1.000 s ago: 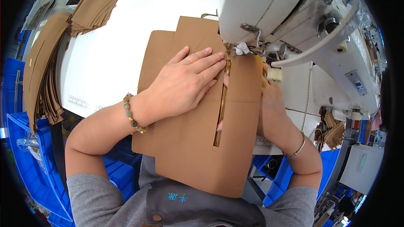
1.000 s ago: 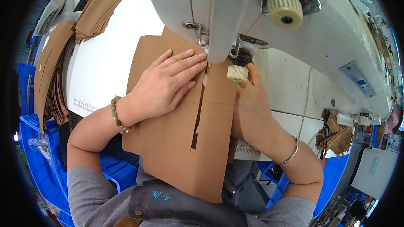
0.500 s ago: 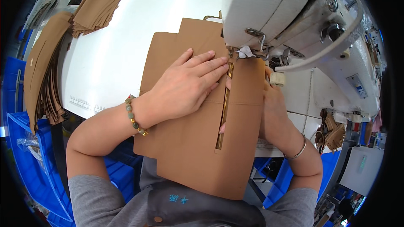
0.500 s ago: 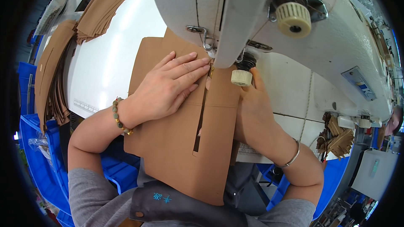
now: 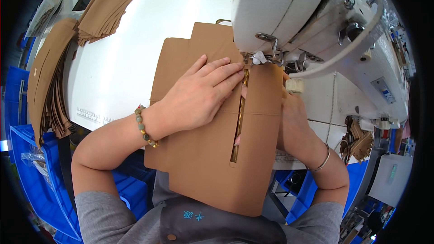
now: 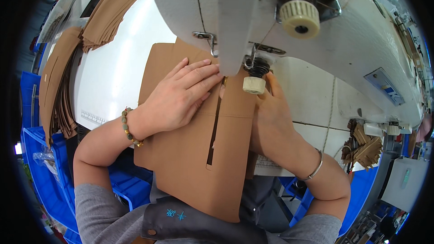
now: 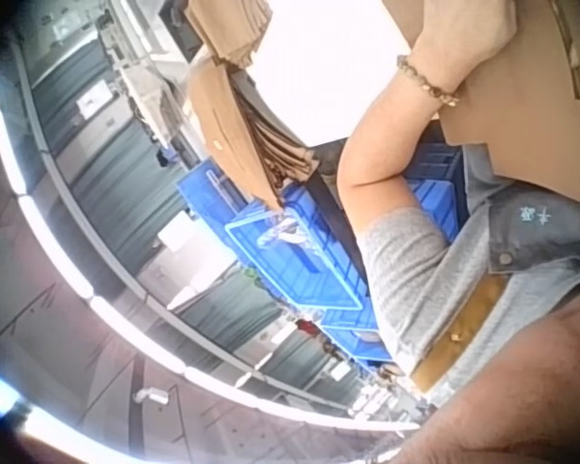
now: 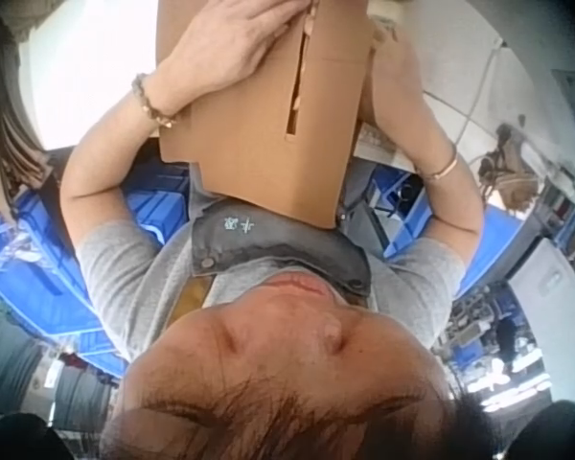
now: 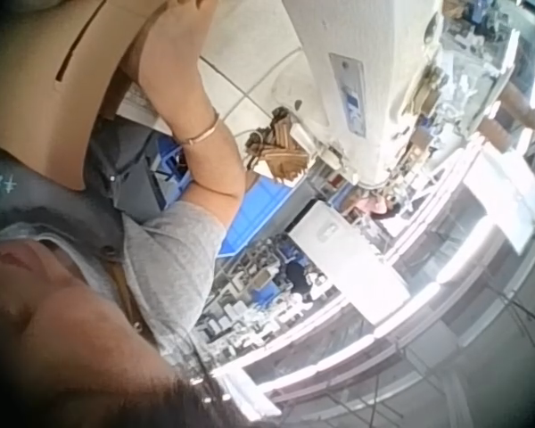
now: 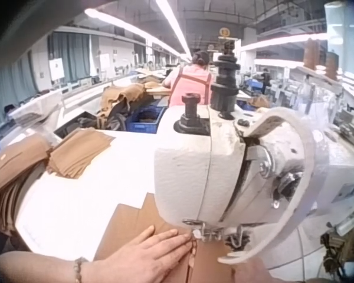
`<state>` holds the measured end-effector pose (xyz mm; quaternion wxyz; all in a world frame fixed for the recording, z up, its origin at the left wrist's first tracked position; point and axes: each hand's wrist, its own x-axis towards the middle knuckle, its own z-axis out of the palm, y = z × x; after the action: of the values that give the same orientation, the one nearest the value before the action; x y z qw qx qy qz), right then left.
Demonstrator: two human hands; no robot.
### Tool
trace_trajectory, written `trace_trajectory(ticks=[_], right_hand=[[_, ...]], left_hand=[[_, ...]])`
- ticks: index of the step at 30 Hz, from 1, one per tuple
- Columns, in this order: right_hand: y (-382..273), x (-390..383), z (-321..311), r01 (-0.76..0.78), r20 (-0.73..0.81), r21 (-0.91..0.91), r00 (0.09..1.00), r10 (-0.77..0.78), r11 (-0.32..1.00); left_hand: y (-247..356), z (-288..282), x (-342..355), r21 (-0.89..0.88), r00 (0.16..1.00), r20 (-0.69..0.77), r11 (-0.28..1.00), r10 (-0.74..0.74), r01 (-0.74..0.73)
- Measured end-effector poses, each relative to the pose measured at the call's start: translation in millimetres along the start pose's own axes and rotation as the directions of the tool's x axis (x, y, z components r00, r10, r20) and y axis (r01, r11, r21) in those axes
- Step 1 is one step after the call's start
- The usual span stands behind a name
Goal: Sewing a zipper and assembling leather pouch components using an industrial sewing machine.
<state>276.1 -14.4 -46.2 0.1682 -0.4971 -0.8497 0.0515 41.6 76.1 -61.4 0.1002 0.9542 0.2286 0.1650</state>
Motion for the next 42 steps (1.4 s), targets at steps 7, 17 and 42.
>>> trace_trajectory(ticks=[7, 17, 42], right_hand=[[4, -4, 7, -0.011, 0.002, 0.052, 1.000, 0.010, 0.999], [16, -8, 8, -0.017, 0.044, 0.136, 0.999, 0.011, 0.991], [11, 4, 2, -0.051, -0.114, -0.097, 0.993, 0.040, 0.994]], left_hand=[[0, -2, 1, 0.049, 1.000, 0.007, 0.999, 0.017, -0.018], [-3, -7, 10, 0.079, 0.995, -0.049, 0.994, 0.082, -0.078], [3, -6, 12, 0.070, 0.996, -0.066, 0.996, 0.056, -0.051]])
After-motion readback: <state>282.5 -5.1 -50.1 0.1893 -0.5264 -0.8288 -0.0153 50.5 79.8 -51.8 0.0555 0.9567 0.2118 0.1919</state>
